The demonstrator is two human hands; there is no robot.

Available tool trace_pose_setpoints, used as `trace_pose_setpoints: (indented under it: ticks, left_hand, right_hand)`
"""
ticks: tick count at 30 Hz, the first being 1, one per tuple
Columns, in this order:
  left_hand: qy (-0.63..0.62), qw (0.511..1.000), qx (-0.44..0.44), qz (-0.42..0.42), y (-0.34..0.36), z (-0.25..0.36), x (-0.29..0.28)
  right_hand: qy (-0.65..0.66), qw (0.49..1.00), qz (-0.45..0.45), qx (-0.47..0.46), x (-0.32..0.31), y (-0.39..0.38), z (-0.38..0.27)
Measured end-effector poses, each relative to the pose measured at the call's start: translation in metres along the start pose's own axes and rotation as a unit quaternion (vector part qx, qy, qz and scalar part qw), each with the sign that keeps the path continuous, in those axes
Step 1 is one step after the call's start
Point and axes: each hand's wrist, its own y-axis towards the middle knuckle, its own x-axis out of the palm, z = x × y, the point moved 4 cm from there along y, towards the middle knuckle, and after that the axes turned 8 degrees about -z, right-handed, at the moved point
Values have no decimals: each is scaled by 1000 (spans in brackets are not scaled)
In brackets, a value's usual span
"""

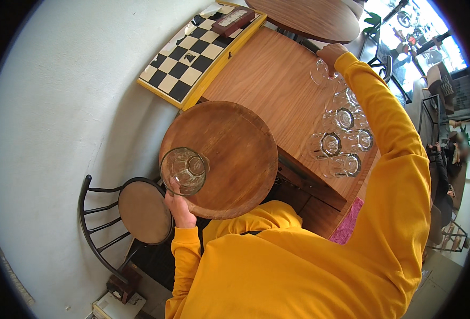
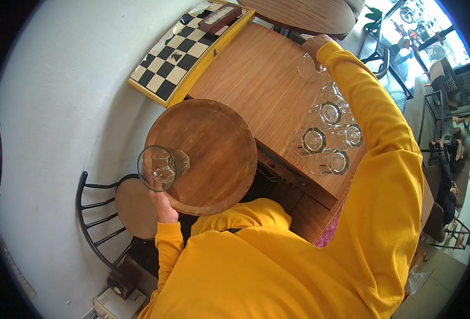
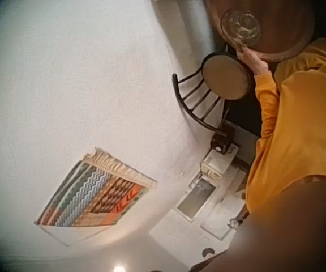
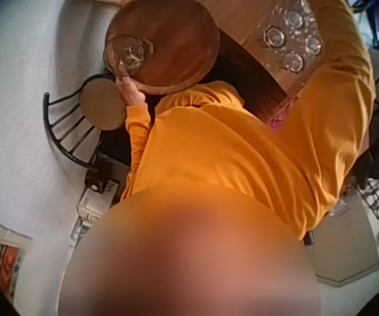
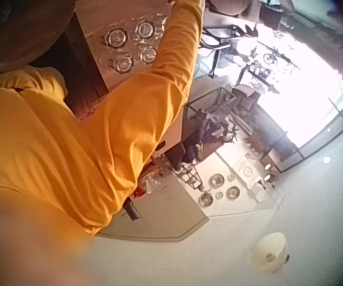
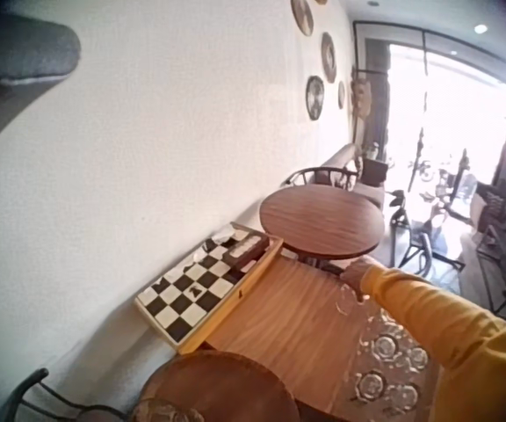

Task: Placing clean glassware onto a tray and moving them to a dining table.

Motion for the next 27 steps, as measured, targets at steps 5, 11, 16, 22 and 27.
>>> trace_pose_setpoints:
  ticks: [5,11,16,22,27]
  left_hand:
    - [-2,1000,3,1,0,1,3]
    - [-7,1000,7,0,-1,1,6]
    - [-5,1000,19,-5,0,1,6]
    - [5,1000,4,27,-6,8,8]
    - [-20,1000,9,15,-6,6,6]
  right_hand:
    - [8,1000,-17,5,5,9,2]
    - [18,1000,-19,-5,6,9,4]
    - [15,1000,-9,1,7,7,6]
    - [29,999,-20,10,5,6,7]
    - [15,997,-70,26,8,13,9]
